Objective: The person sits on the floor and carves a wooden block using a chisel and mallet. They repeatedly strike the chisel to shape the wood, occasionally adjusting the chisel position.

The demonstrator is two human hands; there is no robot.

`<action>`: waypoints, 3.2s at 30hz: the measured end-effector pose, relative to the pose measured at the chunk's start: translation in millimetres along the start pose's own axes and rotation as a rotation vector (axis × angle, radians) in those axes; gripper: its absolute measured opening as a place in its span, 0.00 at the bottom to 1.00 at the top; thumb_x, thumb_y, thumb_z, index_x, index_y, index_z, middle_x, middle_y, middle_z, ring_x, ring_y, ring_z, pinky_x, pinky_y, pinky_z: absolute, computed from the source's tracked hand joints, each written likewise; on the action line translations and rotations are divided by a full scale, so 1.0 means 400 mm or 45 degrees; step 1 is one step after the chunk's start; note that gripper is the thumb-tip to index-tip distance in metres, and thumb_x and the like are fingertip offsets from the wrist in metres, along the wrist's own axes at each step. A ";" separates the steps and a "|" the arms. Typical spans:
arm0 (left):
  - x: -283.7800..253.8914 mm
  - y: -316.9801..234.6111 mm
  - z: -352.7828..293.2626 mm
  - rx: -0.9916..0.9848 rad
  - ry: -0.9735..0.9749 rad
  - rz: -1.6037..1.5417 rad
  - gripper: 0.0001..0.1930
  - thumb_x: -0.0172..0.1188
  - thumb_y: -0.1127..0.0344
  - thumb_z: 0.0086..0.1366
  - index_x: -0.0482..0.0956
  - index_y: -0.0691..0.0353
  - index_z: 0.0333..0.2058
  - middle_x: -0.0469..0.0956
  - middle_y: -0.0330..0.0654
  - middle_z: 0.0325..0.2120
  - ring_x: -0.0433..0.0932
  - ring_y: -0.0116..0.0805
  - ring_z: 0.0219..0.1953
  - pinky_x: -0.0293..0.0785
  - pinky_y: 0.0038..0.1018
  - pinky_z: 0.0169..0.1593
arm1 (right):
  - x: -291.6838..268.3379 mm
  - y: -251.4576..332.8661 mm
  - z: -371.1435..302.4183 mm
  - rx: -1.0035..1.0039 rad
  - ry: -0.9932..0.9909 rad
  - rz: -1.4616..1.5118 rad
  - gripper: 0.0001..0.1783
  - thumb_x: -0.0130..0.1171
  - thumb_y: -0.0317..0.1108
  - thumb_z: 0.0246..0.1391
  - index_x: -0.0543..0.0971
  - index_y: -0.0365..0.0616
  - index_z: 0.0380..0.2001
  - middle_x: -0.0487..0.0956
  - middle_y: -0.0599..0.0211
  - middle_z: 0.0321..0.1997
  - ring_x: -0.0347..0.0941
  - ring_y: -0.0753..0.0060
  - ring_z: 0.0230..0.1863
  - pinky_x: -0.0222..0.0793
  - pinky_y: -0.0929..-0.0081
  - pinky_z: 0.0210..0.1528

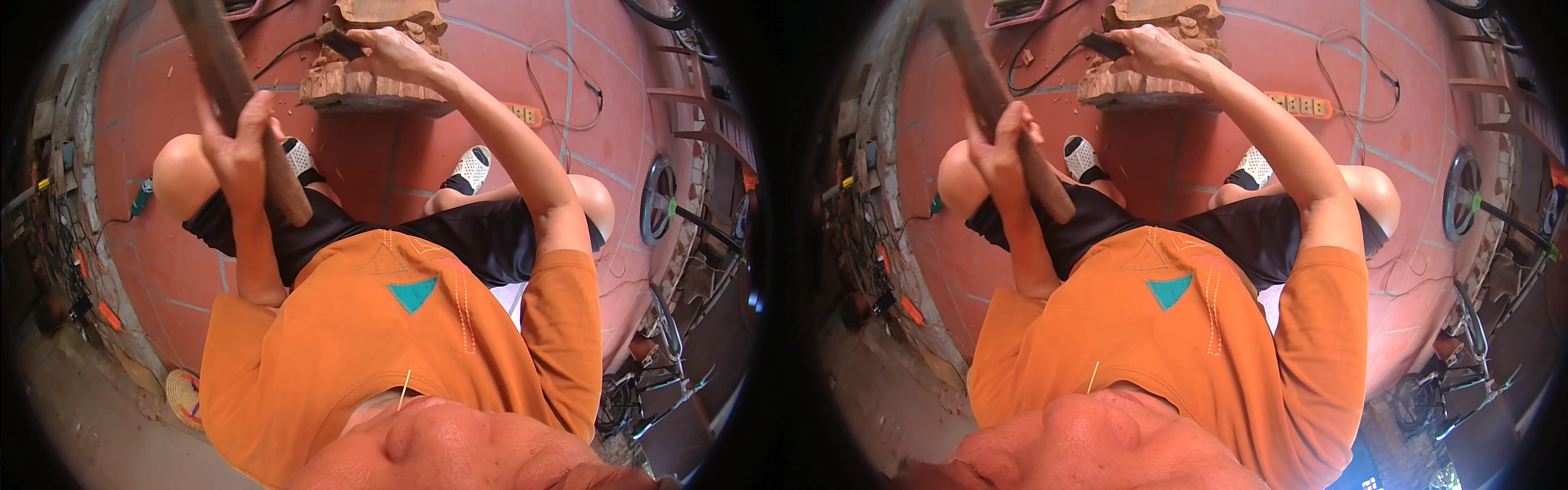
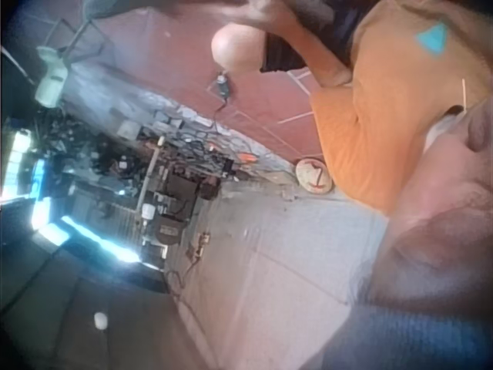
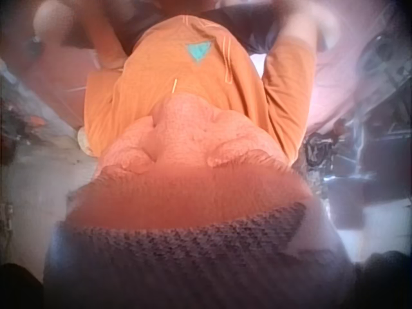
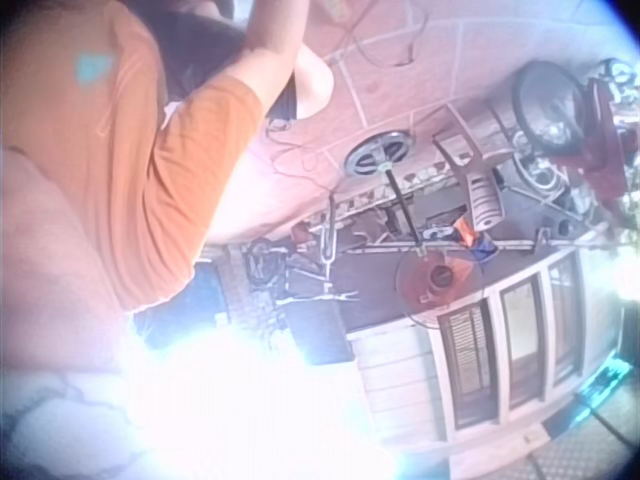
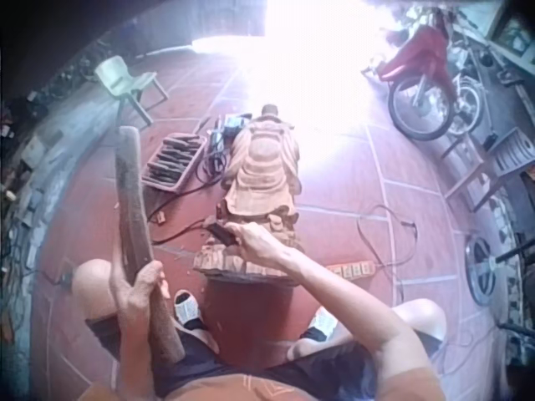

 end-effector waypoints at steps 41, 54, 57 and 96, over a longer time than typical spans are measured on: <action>0.019 0.048 -0.026 0.127 0.156 0.249 0.44 0.64 0.70 0.68 0.48 0.63 0.76 0.81 0.50 0.42 0.82 0.35 0.40 0.79 0.28 0.46 | -0.004 0.025 0.008 0.059 0.131 -0.020 0.20 0.68 0.42 0.56 0.77 0.40 0.45 0.81 0.46 0.30 0.81 0.43 0.37 0.73 0.50 0.42; 0.021 0.105 -0.016 -0.235 0.306 -0.131 0.42 0.64 0.68 0.70 0.49 0.60 0.76 0.78 0.41 0.27 0.76 0.26 0.19 0.73 0.20 0.22 | 0.029 0.017 0.018 0.072 0.066 -0.218 0.17 0.65 0.41 0.59 0.77 0.42 0.44 0.83 0.50 0.31 0.83 0.46 0.37 0.75 0.50 0.41; 0.021 0.113 0.000 -0.236 0.288 -0.196 0.42 0.63 0.68 0.71 0.48 0.60 0.76 0.79 0.42 0.26 0.77 0.27 0.18 0.74 0.21 0.21 | 0.038 0.027 0.033 0.058 0.021 -0.312 0.18 0.66 0.42 0.57 0.77 0.41 0.43 0.83 0.49 0.32 0.82 0.44 0.39 0.74 0.49 0.43; 0.019 0.011 -0.037 0.159 0.083 0.154 0.42 0.64 0.68 0.68 0.51 0.65 0.75 0.81 0.43 0.33 0.77 0.28 0.25 0.77 0.24 0.33 | 0.003 0.032 -0.021 -0.084 0.049 -0.053 0.24 0.65 0.45 0.61 0.73 0.36 0.46 0.80 0.40 0.33 0.78 0.34 0.38 0.71 0.46 0.40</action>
Point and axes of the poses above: each hand's wrist, its own z-axis towards the middle knuckle, its own x-axis out of the palm, y = z × x, the point moved 4 cm from there along z, towards the middle knuckle
